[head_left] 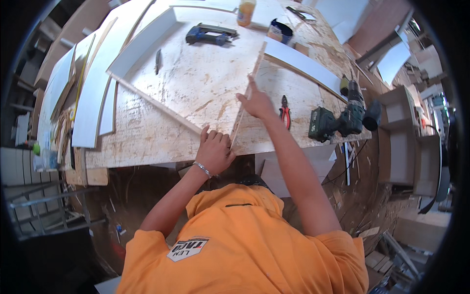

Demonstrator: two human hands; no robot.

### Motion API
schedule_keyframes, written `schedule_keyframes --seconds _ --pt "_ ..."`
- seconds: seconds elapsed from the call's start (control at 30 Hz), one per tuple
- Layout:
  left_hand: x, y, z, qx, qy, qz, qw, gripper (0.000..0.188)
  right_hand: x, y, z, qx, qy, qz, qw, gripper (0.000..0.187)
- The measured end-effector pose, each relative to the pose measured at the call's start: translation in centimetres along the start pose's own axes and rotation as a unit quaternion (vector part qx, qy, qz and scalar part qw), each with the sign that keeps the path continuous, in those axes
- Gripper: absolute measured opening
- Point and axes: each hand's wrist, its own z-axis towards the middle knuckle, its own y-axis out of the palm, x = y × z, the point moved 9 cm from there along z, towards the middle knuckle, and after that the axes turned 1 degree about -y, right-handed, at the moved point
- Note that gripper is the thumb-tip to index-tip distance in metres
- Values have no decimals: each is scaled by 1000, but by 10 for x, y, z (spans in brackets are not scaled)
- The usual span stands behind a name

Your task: The person joins white wooden boards together on a workbench using a pneumatic nail gun and a cordless drill.

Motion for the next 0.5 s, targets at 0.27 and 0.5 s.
schedule_keyframes --seconds 0.27,0.5 --pt "-5 -3 -35 -22 11 -49 998 44 15 10 -46 6 56 37 998 27" --pt "-13 -6 -31 42 50 -90 994 68 33 -7 8 99 52 -2 994 25"
